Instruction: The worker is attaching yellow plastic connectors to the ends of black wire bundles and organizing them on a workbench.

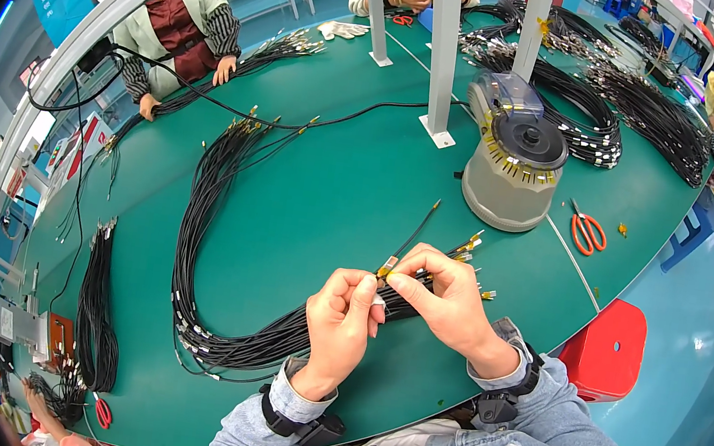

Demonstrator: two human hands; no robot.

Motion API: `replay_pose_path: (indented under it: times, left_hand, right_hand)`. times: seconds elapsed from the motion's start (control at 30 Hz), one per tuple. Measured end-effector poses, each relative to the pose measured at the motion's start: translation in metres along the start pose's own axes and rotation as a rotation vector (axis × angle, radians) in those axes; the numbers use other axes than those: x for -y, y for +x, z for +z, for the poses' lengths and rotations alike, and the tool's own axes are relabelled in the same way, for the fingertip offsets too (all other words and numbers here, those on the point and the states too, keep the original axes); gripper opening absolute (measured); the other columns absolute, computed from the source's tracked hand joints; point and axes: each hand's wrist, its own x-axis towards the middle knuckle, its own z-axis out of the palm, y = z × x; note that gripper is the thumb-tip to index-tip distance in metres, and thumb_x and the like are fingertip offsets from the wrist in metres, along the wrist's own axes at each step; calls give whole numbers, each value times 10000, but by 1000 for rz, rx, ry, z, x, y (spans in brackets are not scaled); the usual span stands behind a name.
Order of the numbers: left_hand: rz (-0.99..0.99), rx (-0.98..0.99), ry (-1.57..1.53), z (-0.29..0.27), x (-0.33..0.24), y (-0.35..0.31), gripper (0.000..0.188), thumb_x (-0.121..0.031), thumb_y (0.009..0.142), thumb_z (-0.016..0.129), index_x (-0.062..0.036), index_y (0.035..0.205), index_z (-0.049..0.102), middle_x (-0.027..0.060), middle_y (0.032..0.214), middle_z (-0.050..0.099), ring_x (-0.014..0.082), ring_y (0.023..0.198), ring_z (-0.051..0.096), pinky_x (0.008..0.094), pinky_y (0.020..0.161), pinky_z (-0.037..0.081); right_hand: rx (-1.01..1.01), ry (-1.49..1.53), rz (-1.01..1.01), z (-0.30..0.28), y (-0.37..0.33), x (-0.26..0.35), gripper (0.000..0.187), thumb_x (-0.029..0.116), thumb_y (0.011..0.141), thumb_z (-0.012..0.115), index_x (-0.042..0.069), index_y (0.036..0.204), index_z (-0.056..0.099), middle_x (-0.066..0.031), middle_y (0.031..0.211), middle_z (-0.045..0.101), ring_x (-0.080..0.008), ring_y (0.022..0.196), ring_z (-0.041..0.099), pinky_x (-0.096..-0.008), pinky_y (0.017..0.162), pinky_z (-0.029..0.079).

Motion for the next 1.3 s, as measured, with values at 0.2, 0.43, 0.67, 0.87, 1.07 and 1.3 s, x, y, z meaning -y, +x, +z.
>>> replay_pose_path:
  times: [0.2, 0.43, 0.67, 0.87, 1.07, 1.3]
  left_hand:
    - [-145, 116, -174, -9, -2, 5, 184, -166, 940, 488, -12, 864, 554, 16, 596, 537, 46, 442, 433, 177, 398, 335]
    - [-315, 320, -300, -20, -7, 13, 237, -216, 948, 475, -17, 851, 557, 10, 586, 512, 50, 433, 405, 173, 394, 306]
    - [-354, 450, -368, -25, -1, 16, 249, -223, 951, 467, -17, 853, 567, -4, 611, 511, 47, 461, 428, 172, 406, 314]
    - [-380, 447, -384, -23, 3, 16, 253, -227, 951, 468, -18, 853, 572, -5, 611, 516, 45, 458, 419, 173, 407, 310]
    - [-224, 351, -103, -14, -2, 14, 260, -233, 955, 455, -10, 886, 569, 34, 619, 561, 46, 411, 398, 168, 407, 320]
    - [-292, 378, -263, -24, 1, 16, 242, -208, 950, 465, -7, 866, 570, 65, 628, 592, 54, 400, 430, 166, 382, 311]
  right_hand:
    - [4, -4, -17, -1, 3, -2, 89, 59, 842, 609, -23, 814, 590, -61, 870, 574, -116, 814, 519, -253, 740, 409]
    - [80, 141, -14, -4, 6, -5, 94, 65, 847, 612, -21, 826, 582, -57, 877, 565, -111, 809, 519, -246, 739, 415]
    - [106, 310, 98, 2, 7, 3, 86, 55, 859, 595, -28, 839, 585, -52, 871, 559, -115, 795, 546, -245, 718, 445]
    - [116, 360, 68, -1, 6, -10, 93, 58, 863, 588, -27, 827, 591, -47, 844, 553, -117, 764, 554, -242, 699, 453]
    - [38, 299, 31, -2, 5, -15, 120, 73, 872, 580, -23, 801, 592, -44, 826, 551, -112, 757, 545, -241, 702, 447]
    - [96, 225, 5, -4, 8, -13, 129, 92, 886, 565, -31, 882, 603, -54, 884, 575, -120, 805, 549, -247, 746, 441]
